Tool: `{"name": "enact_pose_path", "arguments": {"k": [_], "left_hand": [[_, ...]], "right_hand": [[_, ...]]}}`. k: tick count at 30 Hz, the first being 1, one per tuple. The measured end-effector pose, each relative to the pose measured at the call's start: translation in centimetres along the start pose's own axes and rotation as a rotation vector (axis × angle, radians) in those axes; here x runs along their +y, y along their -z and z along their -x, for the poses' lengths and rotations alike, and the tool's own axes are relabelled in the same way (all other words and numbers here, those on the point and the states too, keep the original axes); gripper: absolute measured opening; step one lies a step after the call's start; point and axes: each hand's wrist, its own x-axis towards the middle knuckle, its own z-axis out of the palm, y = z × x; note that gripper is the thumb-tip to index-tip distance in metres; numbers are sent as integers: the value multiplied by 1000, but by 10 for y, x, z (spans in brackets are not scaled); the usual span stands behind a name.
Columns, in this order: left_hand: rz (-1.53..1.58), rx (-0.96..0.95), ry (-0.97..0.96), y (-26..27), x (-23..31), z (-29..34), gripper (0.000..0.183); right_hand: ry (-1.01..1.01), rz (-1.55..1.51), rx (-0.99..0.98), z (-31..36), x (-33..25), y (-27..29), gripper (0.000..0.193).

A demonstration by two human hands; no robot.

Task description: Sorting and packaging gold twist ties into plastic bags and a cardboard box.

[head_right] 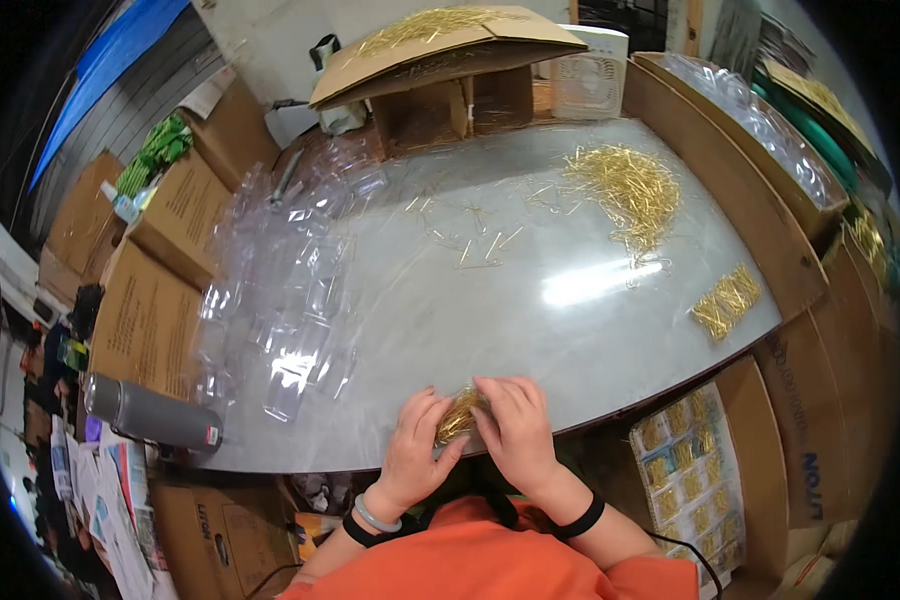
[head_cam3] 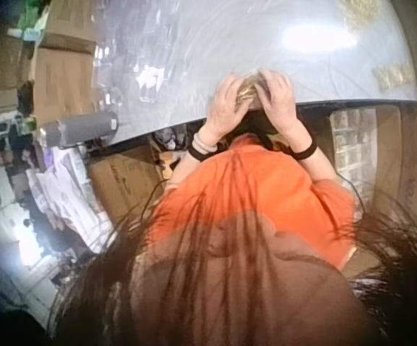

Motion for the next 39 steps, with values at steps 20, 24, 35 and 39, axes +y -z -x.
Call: {"name": "enact_pose_path", "arguments": {"k": [20, 24, 35, 39], "left_hand": [[23, -51, -11, -4, -4, 3, 79], [73, -51, 28, -4, -3, 3, 83], [30, -72, -28, -2, -6, 5, 97], [278, -77, 45, 2, -7, 8, 116]], "right_hand": [[-23, 55, -109, 28, -12, 10, 63], [-32, 20, -148, 19, -12, 3, 60], [-43, 73, -97, 1, -13, -1, 52], [-37, 128, -61, 1, -13, -6, 62]]}}
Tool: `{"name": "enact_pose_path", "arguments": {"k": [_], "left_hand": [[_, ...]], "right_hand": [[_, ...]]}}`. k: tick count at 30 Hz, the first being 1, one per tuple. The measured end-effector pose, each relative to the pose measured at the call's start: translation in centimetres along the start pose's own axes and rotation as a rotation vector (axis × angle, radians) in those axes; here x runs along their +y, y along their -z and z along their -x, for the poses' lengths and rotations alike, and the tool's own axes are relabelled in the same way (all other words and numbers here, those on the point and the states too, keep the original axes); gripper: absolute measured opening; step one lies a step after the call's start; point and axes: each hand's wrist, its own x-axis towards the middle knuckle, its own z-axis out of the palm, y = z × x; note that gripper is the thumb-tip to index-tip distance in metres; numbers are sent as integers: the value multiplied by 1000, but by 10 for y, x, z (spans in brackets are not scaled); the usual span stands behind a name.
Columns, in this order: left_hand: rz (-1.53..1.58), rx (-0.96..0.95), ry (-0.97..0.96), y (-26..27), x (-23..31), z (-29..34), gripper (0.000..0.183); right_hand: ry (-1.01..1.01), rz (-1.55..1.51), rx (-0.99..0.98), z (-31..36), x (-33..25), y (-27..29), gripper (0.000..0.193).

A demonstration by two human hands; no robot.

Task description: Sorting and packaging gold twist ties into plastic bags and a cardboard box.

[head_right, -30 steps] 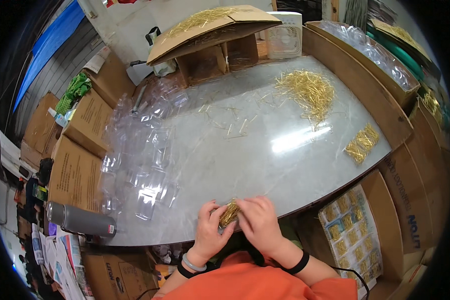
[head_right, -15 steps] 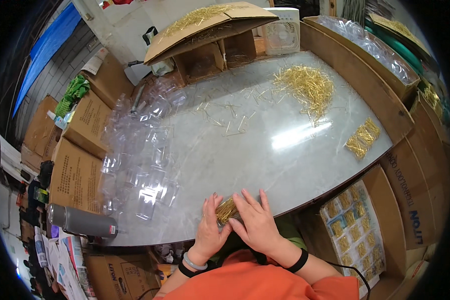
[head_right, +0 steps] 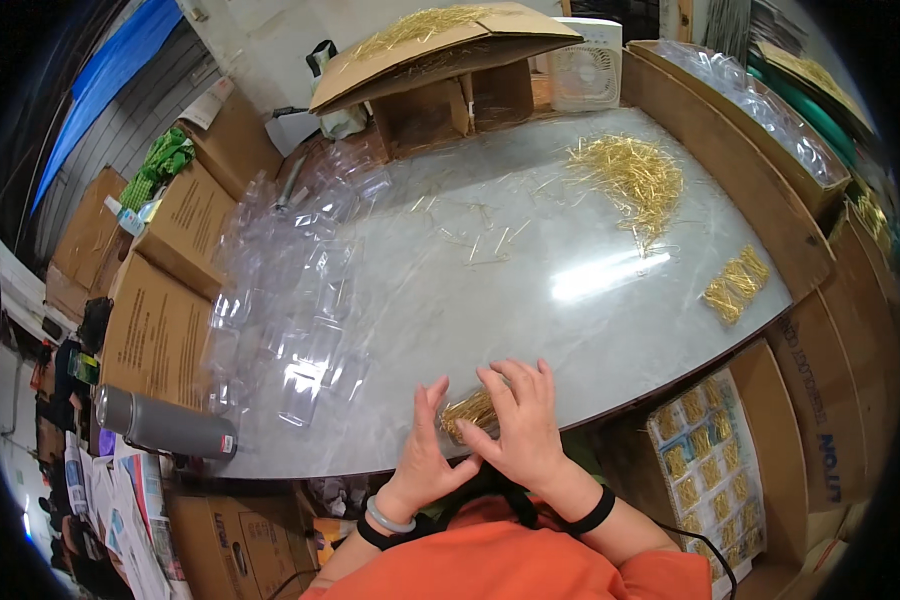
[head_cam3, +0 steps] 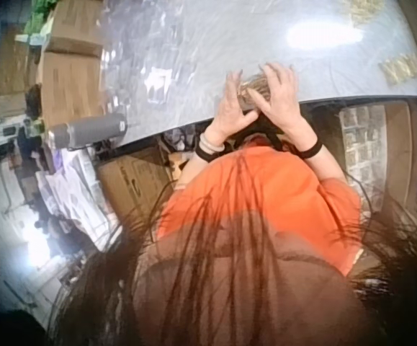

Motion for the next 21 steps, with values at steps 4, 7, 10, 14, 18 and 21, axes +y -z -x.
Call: {"name": "enact_pose_path", "arguments": {"k": [4, 7, 10, 14, 18, 21], "left_hand": [[124, 24, 14, 3, -5, -2, 129], [165, 40, 45, 2, -7, 1, 129], [179, 54, 48, 1, -8, 2, 127], [187, 46, 17, 0, -12, 4, 123], [186, -37, -31, 16, -6, 1, 117], [347, -43, -1, 21, -12, 4, 112]], "right_hand": [[3, 29, -17, -5, -15, -3, 69], [-3, 55, -23, -8, -20, -8, 69], [7, 98, -18, -7, -19, -12, 65], [69, 209, -49, 5, -7, -20, 61], [100, 340, -89, 8, -14, -18, 62], [78, 275, -137, 4, -25, -4, 64]]}}
